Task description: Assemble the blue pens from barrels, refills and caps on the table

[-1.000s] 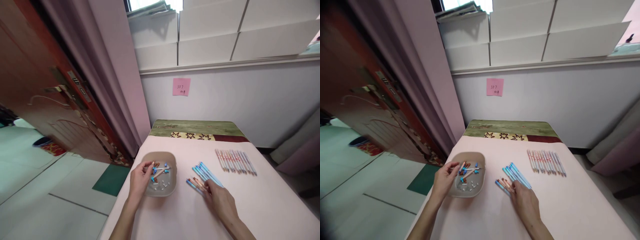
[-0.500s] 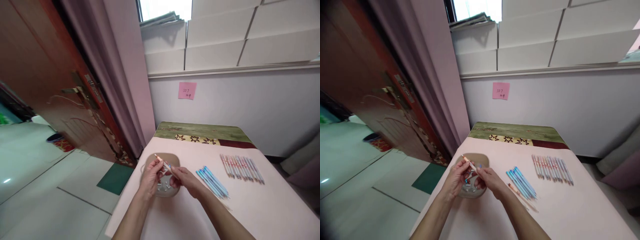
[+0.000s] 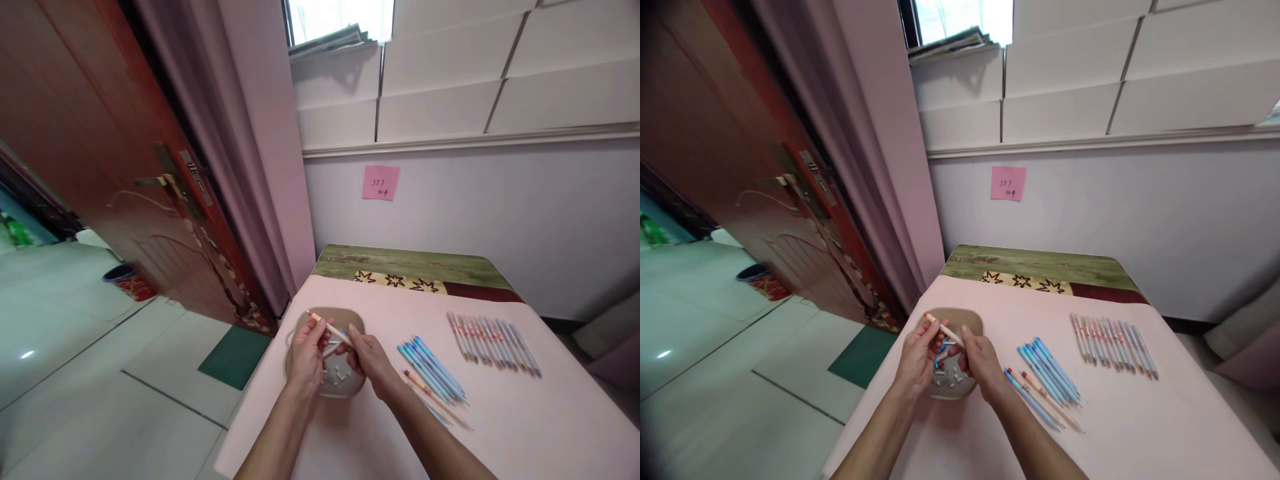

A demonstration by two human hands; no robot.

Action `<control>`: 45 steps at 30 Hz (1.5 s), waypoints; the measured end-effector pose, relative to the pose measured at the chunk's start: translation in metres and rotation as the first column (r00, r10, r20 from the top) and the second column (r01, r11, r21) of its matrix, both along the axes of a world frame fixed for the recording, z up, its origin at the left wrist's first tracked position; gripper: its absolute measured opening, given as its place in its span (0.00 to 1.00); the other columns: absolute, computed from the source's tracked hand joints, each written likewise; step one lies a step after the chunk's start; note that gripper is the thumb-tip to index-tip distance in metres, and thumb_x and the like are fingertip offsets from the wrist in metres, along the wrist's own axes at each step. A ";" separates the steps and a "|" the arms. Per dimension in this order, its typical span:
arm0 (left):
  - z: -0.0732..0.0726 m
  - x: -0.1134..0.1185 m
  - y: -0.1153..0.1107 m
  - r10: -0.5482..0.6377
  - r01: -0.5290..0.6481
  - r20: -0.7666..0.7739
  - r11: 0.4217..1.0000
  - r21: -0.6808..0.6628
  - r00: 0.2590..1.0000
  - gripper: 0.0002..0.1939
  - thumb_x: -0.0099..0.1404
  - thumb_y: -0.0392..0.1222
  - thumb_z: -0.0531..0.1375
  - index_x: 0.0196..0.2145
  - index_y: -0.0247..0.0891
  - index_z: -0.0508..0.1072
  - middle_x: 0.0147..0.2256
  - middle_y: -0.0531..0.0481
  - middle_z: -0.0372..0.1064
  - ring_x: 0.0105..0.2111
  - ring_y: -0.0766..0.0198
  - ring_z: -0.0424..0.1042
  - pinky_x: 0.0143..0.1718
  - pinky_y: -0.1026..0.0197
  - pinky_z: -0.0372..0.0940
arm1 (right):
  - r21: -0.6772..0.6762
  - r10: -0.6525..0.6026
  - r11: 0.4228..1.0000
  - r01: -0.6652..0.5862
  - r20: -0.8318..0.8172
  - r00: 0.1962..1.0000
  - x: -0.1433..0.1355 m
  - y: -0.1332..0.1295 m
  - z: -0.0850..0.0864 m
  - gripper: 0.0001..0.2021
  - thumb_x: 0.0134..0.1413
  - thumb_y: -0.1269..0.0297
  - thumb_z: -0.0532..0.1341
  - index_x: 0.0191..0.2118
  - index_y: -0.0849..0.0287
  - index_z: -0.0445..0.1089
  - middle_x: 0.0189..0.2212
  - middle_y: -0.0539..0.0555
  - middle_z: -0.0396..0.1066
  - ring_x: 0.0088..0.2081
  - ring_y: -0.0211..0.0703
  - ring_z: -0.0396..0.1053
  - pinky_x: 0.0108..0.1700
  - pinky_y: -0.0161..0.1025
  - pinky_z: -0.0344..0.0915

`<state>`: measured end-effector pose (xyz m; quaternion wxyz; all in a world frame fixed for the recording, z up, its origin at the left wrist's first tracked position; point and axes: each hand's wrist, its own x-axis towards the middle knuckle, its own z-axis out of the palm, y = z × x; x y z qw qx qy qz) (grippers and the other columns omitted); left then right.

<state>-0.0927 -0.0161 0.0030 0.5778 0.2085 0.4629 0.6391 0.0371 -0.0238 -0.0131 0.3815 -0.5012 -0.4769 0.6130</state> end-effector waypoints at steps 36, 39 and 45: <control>-0.022 0.016 0.014 0.139 -0.121 0.201 0.988 -0.096 0.970 0.03 0.58 0.26 0.62 0.29 0.29 0.74 0.28 0.45 0.75 0.18 0.76 0.66 0.21 0.74 0.66 | 0.362 -0.313 0.895 0.262 0.090 0.946 0.008 0.000 -0.009 0.14 0.44 0.52 0.66 0.29 0.59 0.72 0.24 0.52 0.74 0.26 0.41 0.70 0.28 0.34 0.66; -0.020 0.018 0.012 0.118 -0.104 0.206 0.991 -0.080 0.971 0.02 0.58 0.27 0.62 0.30 0.29 0.74 0.29 0.44 0.76 0.19 0.74 0.67 0.21 0.73 0.66 | 0.190 -0.238 0.956 0.223 0.063 0.969 0.007 0.002 -0.009 0.20 0.49 0.45 0.60 0.31 0.59 0.71 0.18 0.49 0.70 0.17 0.38 0.65 0.19 0.33 0.60; -0.016 0.012 0.014 0.177 -0.175 0.122 0.984 -0.027 0.977 0.02 0.57 0.29 0.63 0.29 0.31 0.73 0.29 0.45 0.76 0.20 0.75 0.67 0.22 0.73 0.65 | 0.127 -0.188 0.975 0.183 0.034 0.982 0.008 0.003 -0.014 0.19 0.52 0.47 0.58 0.27 0.60 0.71 0.17 0.49 0.69 0.16 0.37 0.62 0.18 0.32 0.57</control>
